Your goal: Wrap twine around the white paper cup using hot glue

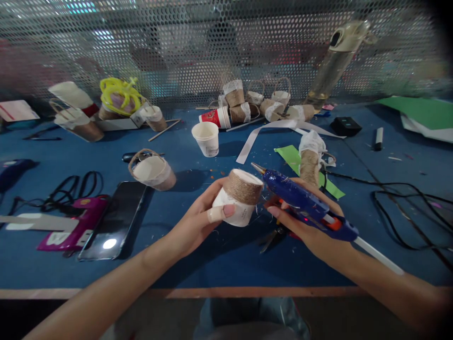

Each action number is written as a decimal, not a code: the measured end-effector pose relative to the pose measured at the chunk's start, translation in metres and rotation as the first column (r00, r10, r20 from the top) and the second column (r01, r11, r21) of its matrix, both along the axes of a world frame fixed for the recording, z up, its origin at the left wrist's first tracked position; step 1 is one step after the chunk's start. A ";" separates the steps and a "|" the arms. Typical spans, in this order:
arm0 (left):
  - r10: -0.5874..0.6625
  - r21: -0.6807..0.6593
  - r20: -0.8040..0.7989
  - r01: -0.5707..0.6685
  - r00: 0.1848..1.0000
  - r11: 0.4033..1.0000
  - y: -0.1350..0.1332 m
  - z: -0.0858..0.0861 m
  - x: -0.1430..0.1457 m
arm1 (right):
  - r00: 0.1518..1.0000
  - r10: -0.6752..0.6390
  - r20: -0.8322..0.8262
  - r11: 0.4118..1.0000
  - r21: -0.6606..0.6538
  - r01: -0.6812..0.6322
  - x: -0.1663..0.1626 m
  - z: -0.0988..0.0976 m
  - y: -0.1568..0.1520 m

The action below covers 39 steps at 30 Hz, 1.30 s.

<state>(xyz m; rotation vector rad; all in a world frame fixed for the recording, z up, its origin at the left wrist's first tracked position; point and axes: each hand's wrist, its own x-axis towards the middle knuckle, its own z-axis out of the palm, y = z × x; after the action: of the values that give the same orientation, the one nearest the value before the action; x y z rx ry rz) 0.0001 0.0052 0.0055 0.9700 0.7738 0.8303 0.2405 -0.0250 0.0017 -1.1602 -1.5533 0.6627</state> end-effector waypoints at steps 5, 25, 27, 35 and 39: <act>-0.009 -0.011 -0.007 0.009 1.000 1.000 0.000 0.002 0.003 | 0.999 0.039 0.008 0.999 -0.017 -0.039 0.002 0.002 -0.001; 0.063 -0.023 0.019 -0.063 0.998 0.998 0.001 0.002 0.002 | 0.988 0.148 0.047 0.983 -0.116 -0.142 0.007 0.009 -0.002; 0.085 -0.010 0.072 -0.085 0.994 0.996 0.001 0.002 0.001 | 0.992 0.085 0.096 0.993 -0.084 -0.077 0.007 0.008 -0.002; 0.083 0.031 0.187 -0.090 0.979 0.995 -0.001 0.005 -0.002 | 0.996 -0.083 -0.032 0.993 -0.091 0.080 0.006 0.006 0.002; 0.078 0.020 0.157 -0.082 0.984 0.996 0.000 0.002 -0.002 | 0.988 -0.143 -0.060 0.990 -0.007 0.143 0.008 0.011 -0.001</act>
<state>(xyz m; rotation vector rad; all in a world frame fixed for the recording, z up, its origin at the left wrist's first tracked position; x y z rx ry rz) -0.0018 0.0053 0.0079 0.8900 0.6712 0.9767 0.2486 -0.0259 0.0124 -1.2293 -1.4045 0.5989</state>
